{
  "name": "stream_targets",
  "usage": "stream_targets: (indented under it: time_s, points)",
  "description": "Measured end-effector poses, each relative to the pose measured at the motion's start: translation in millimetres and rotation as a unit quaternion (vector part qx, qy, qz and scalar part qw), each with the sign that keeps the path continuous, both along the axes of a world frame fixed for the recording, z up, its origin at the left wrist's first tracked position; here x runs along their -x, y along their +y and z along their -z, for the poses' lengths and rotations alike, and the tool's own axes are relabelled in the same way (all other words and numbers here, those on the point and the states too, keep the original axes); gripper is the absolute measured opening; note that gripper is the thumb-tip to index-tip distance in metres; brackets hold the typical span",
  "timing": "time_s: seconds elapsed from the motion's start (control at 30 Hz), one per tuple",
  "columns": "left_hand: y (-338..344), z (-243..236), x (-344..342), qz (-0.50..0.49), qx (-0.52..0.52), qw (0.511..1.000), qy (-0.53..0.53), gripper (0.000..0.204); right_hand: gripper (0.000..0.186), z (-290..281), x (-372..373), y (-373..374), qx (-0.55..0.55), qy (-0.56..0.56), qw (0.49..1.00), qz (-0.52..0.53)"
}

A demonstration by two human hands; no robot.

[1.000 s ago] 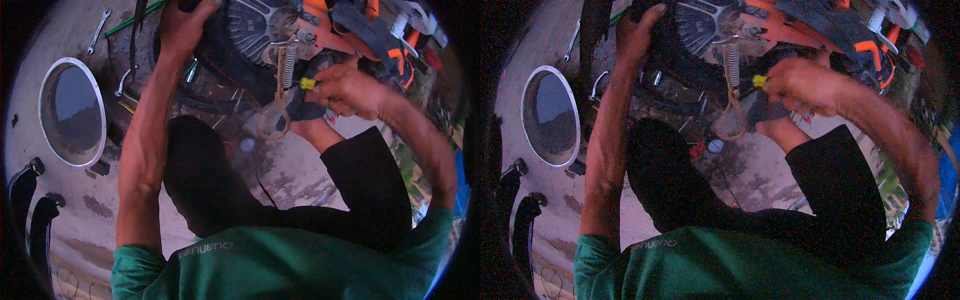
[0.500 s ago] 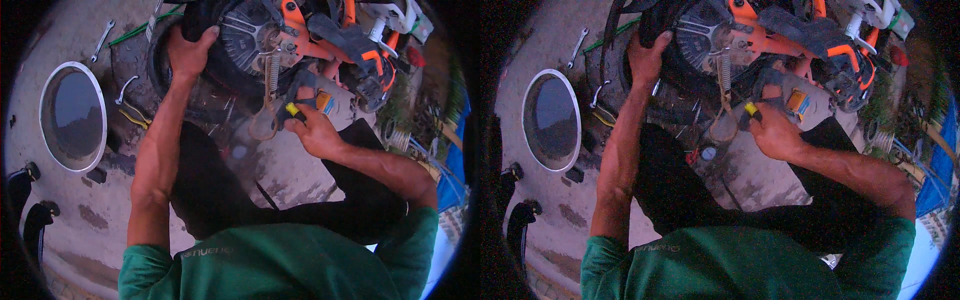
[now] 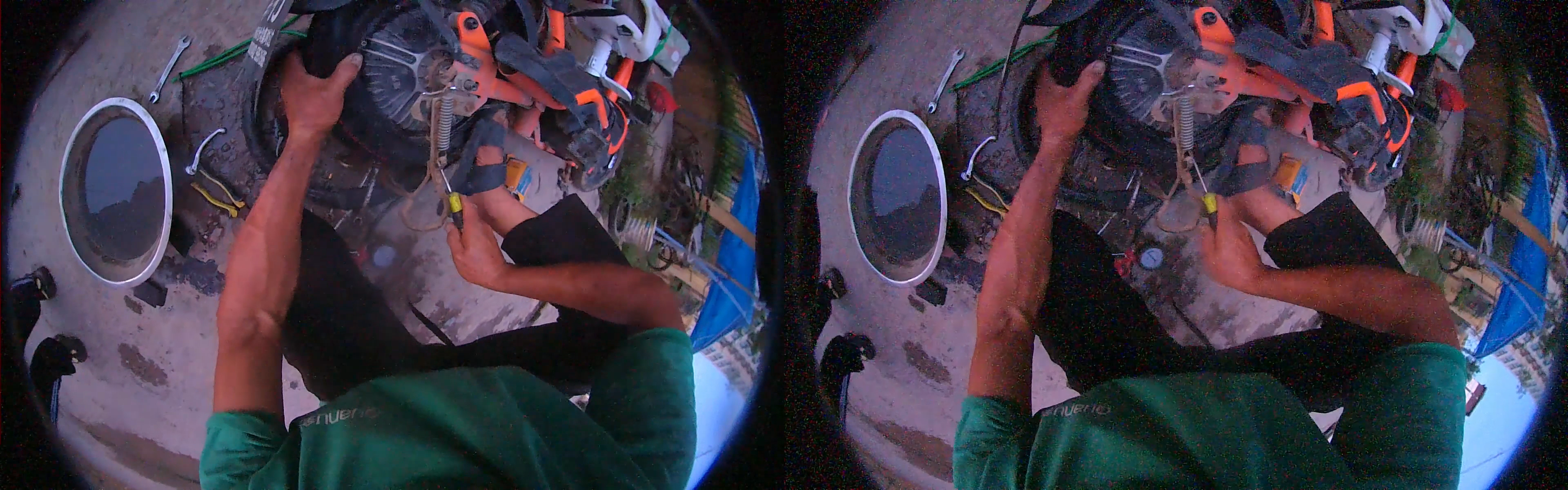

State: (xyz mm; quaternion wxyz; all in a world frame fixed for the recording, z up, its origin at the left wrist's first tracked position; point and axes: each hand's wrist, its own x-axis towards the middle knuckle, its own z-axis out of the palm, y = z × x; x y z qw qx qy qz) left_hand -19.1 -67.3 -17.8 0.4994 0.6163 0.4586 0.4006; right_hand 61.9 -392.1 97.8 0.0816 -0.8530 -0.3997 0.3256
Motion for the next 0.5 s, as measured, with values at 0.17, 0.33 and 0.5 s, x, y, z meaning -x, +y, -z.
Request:
stream_targets:
  time_s: [0.17, 0.33, 0.5]
  points:
    - [-3.4, -16.5, 9.3, -0.002, 0.057, 0.997, 0.047, 0.094, 0.058, 27.0, 5.9, -15.8, -0.002, 0.012, 1.000, 0.024]
    - [-4.6, 2.1, 2.5, -0.009, 0.024, 1.000, 0.011, 0.098, 0.053, 70.8, 13.1, -28.4, 0.045, -0.055, 0.995, 0.067]
    - [1.5, 5.5, 4.0, -0.003, 0.024, 0.999, 0.026, 0.100, 0.048, 69.4, 16.0, -25.6, 0.034, -0.095, 0.993, 0.058]
